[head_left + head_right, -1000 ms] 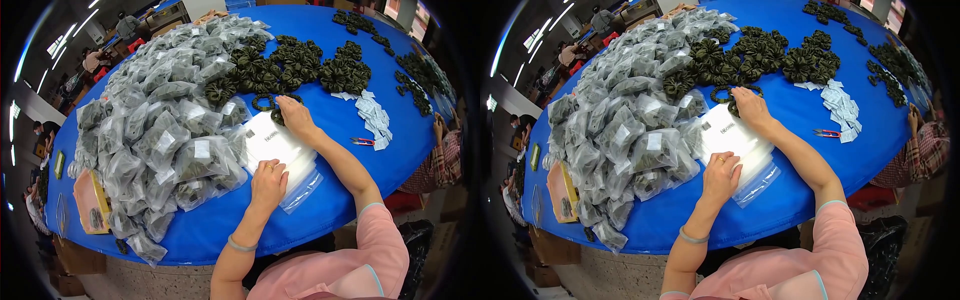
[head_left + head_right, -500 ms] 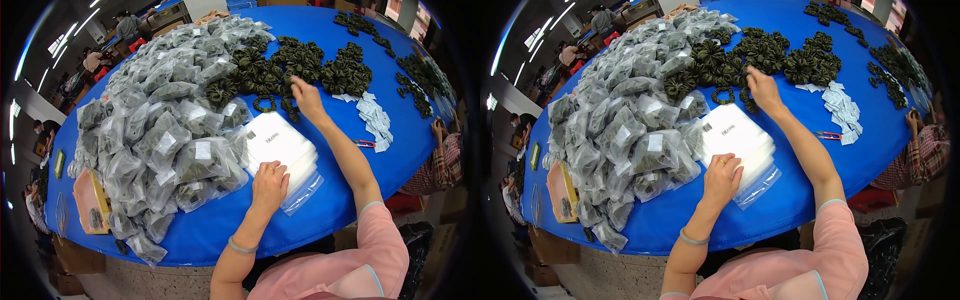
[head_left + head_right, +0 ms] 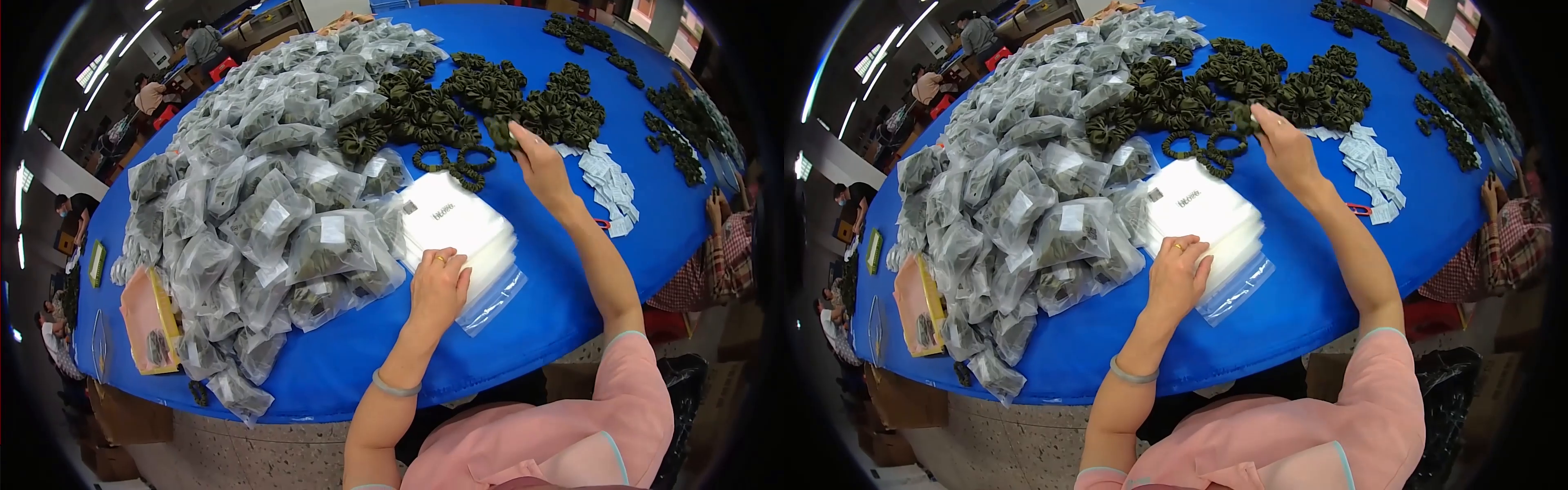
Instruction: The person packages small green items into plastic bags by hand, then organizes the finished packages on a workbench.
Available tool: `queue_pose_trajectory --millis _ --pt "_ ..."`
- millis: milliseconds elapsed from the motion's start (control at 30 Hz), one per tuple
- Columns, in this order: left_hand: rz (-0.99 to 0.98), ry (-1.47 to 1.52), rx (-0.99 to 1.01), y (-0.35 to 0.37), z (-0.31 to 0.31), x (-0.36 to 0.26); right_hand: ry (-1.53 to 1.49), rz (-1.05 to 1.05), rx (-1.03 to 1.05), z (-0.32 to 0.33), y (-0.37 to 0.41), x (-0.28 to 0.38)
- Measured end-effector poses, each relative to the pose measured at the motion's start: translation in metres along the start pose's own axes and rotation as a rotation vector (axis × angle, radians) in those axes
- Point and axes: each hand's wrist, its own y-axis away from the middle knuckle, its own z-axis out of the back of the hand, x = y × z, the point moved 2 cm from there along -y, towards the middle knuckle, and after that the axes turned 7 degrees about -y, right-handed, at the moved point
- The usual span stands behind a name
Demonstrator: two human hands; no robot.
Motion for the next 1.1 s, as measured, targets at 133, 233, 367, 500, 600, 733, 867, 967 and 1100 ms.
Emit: queue_pose_trajectory --millis 133,233,367,500,600,733,867,967,1100 --pt "0.004 0.017 0.044 0.003 -0.004 -0.003 0.25 0.281 0.087 0.057 0.109 0.061" --pt "-0.057 0.068 -0.141 0.001 -0.001 -0.015 0.19 0.261 0.394 0.074 0.158 0.081" --pt "-0.107 0.166 -0.245 -0.001 -0.003 -0.046 -0.19 -0.189 0.285 0.088 0.159 0.073" --pt "-0.135 0.239 -0.137 -0.001 -0.01 -0.081 -0.91 -0.722 -0.107 0.099 0.165 0.046" --pt "-0.138 0.227 -0.063 -0.001 -0.024 -0.095 -1.142 -0.867 -0.265 0.106 0.178 0.035" --pt "-0.127 0.161 0.026 -0.003 -0.044 -0.102 -1.204 -0.911 -0.366 0.119 0.199 0.027" --pt "-0.106 0.128 0.09 -0.004 -0.052 -0.101 -1.196 -0.946 -0.372 0.13 0.208 0.029" --pt "0.054 0.198 0.172 -0.007 -0.046 -0.101 -1.191 -0.961 -0.386 0.132 0.212 0.027" --pt "0.241 0.37 0.055 -0.003 -0.025 -0.111 -1.147 -0.946 -0.399 0.131 0.215 0.027"
